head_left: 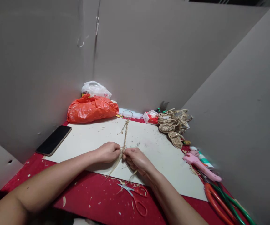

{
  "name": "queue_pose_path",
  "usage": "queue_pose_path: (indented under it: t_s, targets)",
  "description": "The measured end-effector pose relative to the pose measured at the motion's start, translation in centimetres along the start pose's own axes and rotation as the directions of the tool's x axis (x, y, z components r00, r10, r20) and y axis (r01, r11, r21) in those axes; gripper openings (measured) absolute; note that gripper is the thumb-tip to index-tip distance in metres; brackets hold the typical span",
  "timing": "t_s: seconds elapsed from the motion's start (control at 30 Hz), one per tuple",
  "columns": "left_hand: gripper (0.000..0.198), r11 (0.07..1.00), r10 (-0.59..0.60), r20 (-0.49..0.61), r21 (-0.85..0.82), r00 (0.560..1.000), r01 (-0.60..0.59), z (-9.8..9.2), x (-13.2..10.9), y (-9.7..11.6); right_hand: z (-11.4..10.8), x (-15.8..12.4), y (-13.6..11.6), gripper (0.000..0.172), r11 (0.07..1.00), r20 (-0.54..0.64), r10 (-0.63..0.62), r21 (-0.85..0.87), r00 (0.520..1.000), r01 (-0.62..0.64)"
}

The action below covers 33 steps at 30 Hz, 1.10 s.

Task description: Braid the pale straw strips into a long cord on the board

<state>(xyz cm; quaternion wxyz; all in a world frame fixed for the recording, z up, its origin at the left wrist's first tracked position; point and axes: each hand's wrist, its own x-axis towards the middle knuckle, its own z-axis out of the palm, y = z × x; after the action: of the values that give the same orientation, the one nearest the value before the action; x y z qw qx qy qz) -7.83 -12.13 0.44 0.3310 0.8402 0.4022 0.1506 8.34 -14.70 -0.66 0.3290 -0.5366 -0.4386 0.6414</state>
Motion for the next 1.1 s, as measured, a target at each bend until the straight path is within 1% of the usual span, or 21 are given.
queue_pose_path:
  t_s: [0.07,0.13,0.2,0.27,0.4,0.5,0.57,0.63,0.67,0.73,0.77,0.8,0.83,0.87,0.9,0.93,0.97,1.0,1.03,1.07,1.1]
  targets:
    - [0.033,0.991,0.001,-0.026,0.132,1.000,0.003,0.3,-0.7,0.7,0.2,-0.1,-0.1,0.020,0.999,0.011,-0.001,0.037,1.000,0.001]
    - [0.038,0.958,-0.023,-0.055,0.283,0.998,0.037,0.8,-1.3,1.5,0.3,-0.2,-0.1,0.027,0.997,0.038,-0.006,0.075,0.999,0.003]
    - [0.038,0.898,-0.048,-0.067,0.433,0.997,0.073,1.4,-1.7,2.2,0.4,-0.2,0.0,0.031,0.996,0.054,-0.013,0.089,0.998,0.008]
    - [0.036,0.835,-0.048,-0.046,0.546,0.998,0.066,2.1,-1.9,2.7,0.4,-0.2,0.3,0.029,0.996,0.040,-0.044,0.078,0.998,0.040]
    - [0.038,0.750,0.011,0.003,0.661,1.000,-0.010,3.7,-2.5,4.0,0.4,-0.2,0.5,0.019,0.995,0.023,-0.089,0.039,0.996,0.088]
    - [0.031,0.730,0.045,0.105,0.676,0.993,-0.104,4.3,-4.2,5.6,0.3,-0.4,0.4,0.015,0.996,0.032,-0.062,0.067,0.998,0.060]
    - [0.025,0.774,0.043,0.142,0.622,0.989,-0.123,4.1,-5.8,6.7,0.2,-0.6,0.3,0.014,0.993,0.052,-0.055,0.112,0.997,0.049]
    - [0.029,0.852,0.032,0.104,0.517,0.994,-0.082,3.2,-7.0,7.5,0.1,-0.7,0.2,0.012,0.988,0.083,-0.044,0.152,0.996,0.031]
    - [0.032,0.894,0.026,0.058,0.445,0.998,-0.049,2.6,-7.3,7.6,0.1,-0.7,0.1,0.012,0.986,0.097,-0.038,0.166,0.995,0.021]
    - [0.033,0.957,-0.011,-0.120,0.287,0.993,0.045,1.2,-7.1,7.1,0.0,-0.8,0.1,0.011,0.983,0.118,-0.026,0.182,0.993,0.004]
    - [0.031,0.974,-0.038,-0.244,0.207,0.969,0.091,0.5,-6.5,6.6,-0.1,-0.8,0.0,0.011,0.982,0.128,-0.025,0.188,0.991,0.001]
    - [0.028,0.983,-0.067,-0.355,0.138,0.932,0.123,0.1,-5.8,6.0,-0.1,-0.8,0.0,0.011,0.981,0.139,-0.027,0.195,0.990,0.000]
    - [0.025,0.988,-0.099,-0.422,0.068,0.901,0.140,-0.2,-4.8,5.3,-0.2,-0.9,0.0,0.010,0.979,0.149,-0.029,0.205,0.988,-0.002]
    - [0.023,0.988,-0.145,-0.423,-0.015,0.894,0.153,-0.3,-3.8,4.7,-0.2,-0.9,0.0,0.011,0.977,0.161,-0.030,0.215,0.986,-0.006]
    - [0.022,0.980,-0.197,-0.393,-0.117,0.898,0.164,-0.2,-2.8,4.1,-0.2,-0.8,0.1,0.011,0.975,0.173,-0.034,0.224,0.984,-0.006]
    - [0.021,0.958,-0.240,-0.306,-0.226,0.921,0.175,0.1,-1.9,3.7,-0.3,-0.8,0.1,0.013,0.973,0.184,-0.043,0.230,0.982,-0.001]
    - [0.022,0.917,-0.278,-0.175,-0.341,0.944,0.207,0.4,-1.1,3.4,-0.4,-0.8,0.1,0.014,0.973,0.195,-0.056,0.230,0.979,0.010]
    - [0.024,0.861,-0.291,-0.051,-0.449,0.955,0.238,0.7,-0.4,3.2,-0.4,-0.7,0.2,0.016,0.975,0.207,-0.070,0.221,0.976,0.023]
    - [0.026,0.805,-0.291,0.043,-0.529,0.956,0.269,0.8,0.0,3.1,-0.5,-0.7,0.2,0.017,0.977,0.221,-0.082,0.209,0.972,0.035]
    - [0.027,0.772,-0.281,0.104,-0.565,0.954,0.290,0.8,0.3,3.1,-0.6,-0.6,0.1,0.018,0.979,0.235,-0.090,0.198,0.968,0.043]
    - [0.027,0.762,-0.278,0.139,-0.571,0.950,0.306,0.6,0.5,3.0,-0.7,-0.5,0.1,0.018,0.980,0.241,-0.093,0.194,0.966,0.046]
